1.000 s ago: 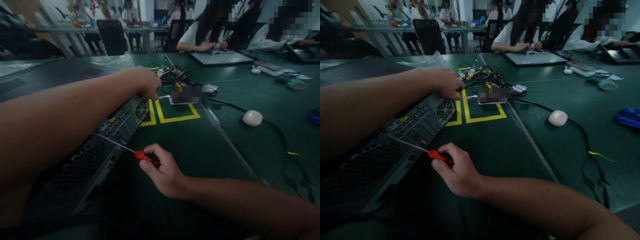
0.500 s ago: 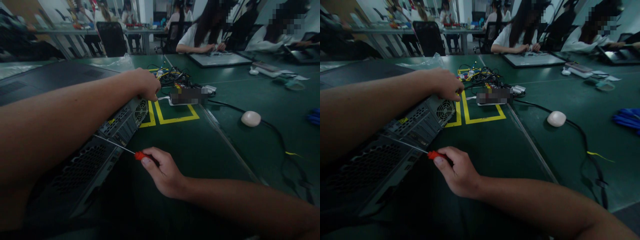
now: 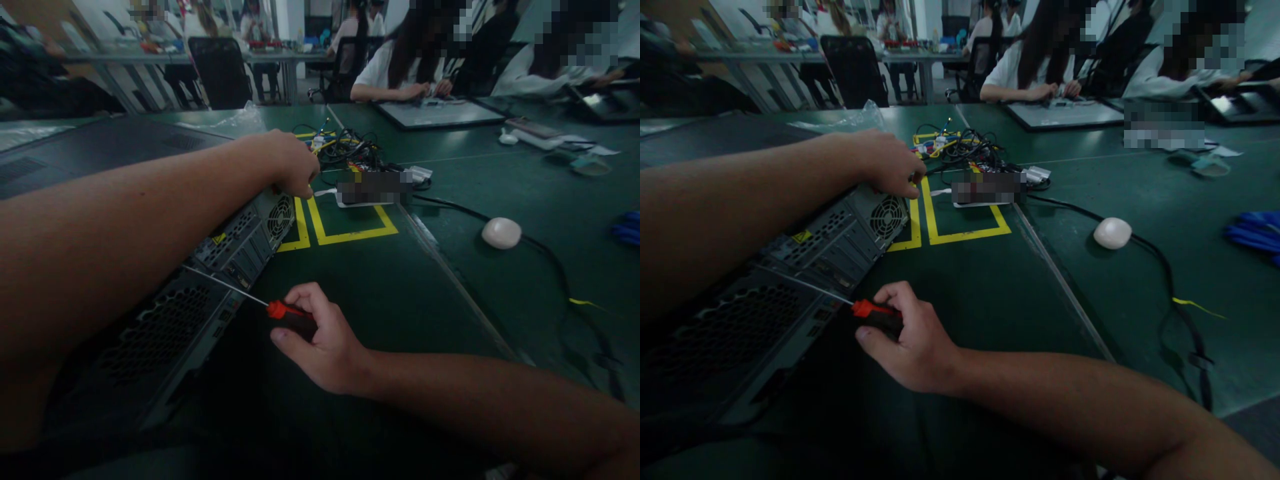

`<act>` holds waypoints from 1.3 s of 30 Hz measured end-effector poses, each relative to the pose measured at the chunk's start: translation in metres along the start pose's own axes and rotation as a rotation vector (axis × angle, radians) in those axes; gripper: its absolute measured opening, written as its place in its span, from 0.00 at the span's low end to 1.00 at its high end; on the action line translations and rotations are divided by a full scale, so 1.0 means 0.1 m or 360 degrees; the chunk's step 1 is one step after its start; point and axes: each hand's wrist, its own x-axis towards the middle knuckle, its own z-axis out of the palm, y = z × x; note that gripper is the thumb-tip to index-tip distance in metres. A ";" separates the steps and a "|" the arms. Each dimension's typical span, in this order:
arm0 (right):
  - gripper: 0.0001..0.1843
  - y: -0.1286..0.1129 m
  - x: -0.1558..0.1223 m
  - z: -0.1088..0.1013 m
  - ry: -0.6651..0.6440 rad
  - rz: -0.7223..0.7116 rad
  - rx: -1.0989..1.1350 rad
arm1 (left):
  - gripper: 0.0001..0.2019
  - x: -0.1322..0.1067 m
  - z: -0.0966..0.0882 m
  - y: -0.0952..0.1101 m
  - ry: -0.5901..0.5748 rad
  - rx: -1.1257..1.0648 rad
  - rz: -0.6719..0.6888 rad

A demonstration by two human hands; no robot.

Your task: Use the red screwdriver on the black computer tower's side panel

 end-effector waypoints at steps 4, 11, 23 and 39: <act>0.15 0.00 0.01 0.01 0.0047 0.0030 -0.0058 | 0.38 -0.02 -0.02 0.02 0.0002 0.0007 -0.0007; 0.14 0.00 0.02 0.01 0.0061 -0.0014 -0.0039 | 0.38 -0.02 -0.02 0.02 0.0038 -0.0003 0.0042; 0.14 -0.02 0.01 0.01 0.0064 0.0009 -0.0058 | 0.43 -0.03 -0.04 0.05 -0.0024 -0.0121 -0.0008; 0.13 -0.04 0.02 0.00 0.0026 0.0015 0.0050 | 0.41 -0.07 -0.07 0.10 -0.0017 -0.0061 -0.0023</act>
